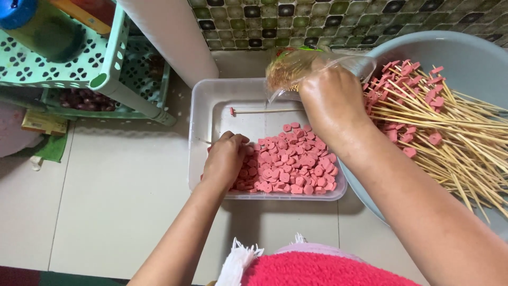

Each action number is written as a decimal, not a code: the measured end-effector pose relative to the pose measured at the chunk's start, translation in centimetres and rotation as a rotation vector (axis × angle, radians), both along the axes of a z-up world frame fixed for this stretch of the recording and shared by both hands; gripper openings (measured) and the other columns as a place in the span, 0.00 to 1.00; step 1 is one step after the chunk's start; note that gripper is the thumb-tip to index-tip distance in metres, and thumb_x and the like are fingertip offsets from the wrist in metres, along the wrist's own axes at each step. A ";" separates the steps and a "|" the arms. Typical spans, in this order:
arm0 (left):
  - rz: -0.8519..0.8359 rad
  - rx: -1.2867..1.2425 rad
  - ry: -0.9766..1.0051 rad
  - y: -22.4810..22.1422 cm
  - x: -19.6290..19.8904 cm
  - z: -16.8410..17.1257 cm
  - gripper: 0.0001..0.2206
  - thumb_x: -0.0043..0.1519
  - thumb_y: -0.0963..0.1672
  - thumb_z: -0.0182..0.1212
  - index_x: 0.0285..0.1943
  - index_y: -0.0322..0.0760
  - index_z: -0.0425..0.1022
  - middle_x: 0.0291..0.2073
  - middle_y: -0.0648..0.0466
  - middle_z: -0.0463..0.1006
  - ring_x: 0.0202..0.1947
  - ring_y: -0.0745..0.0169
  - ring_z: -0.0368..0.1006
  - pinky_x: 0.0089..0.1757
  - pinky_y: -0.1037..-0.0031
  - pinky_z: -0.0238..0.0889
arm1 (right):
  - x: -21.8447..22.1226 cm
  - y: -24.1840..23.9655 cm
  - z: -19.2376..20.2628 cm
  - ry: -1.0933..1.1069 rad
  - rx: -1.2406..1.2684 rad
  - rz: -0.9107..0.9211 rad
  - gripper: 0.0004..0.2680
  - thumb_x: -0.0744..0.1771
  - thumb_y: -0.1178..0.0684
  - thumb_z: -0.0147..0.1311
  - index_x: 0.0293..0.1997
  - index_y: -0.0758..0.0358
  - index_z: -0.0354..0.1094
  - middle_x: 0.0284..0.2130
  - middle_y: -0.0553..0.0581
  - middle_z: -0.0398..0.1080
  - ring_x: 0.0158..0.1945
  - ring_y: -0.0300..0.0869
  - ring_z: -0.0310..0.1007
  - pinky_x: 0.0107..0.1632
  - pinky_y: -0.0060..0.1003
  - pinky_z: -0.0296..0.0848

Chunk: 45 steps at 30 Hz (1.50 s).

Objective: Skewering small pieces of pink food onto wooden sticks and placing the finished skewers into a large basin.

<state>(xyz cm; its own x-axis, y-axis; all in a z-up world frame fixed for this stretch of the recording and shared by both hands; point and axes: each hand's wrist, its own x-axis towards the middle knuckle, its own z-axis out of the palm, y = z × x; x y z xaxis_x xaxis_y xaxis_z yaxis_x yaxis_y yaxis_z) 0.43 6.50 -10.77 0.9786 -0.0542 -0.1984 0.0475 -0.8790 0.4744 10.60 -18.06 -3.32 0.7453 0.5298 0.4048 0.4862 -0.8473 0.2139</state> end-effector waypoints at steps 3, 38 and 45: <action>0.009 0.031 -0.050 0.0 0.1 -0.2 0.12 0.64 0.37 0.57 0.52 0.42 0.80 0.40 0.49 0.78 0.42 0.44 0.81 0.42 0.61 0.77 | -2.4 0.6 4.6 0.115 0.046 -0.121 0.01 0.62 0.62 0.57 0.32 0.65 0.74 0.26 0.60 0.71 0.32 0.54 0.79 0.32 0.46 0.78; 0.558 -1.143 0.225 -5.0 0.5 6.9 0.12 0.69 0.40 0.50 0.58 0.36 0.75 0.43 0.53 0.72 0.44 0.60 0.83 0.49 0.78 0.74 | -13.7 -5.2 10.8 0.558 1.362 -0.158 0.03 0.76 0.61 0.42 0.51 0.73 0.57 0.37 0.69 0.71 0.34 0.49 0.76 0.42 0.37 0.77; 0.443 -0.970 0.274 -5.6 0.4 8.1 0.12 0.68 0.43 0.55 0.59 0.44 0.77 0.37 0.55 0.75 0.18 0.73 0.55 0.24 0.81 0.51 | -12.4 -7.1 10.4 1.009 1.223 -0.240 0.07 0.66 0.65 0.53 0.45 0.70 0.74 0.37 0.64 0.84 0.40 0.44 0.87 0.50 0.34 0.85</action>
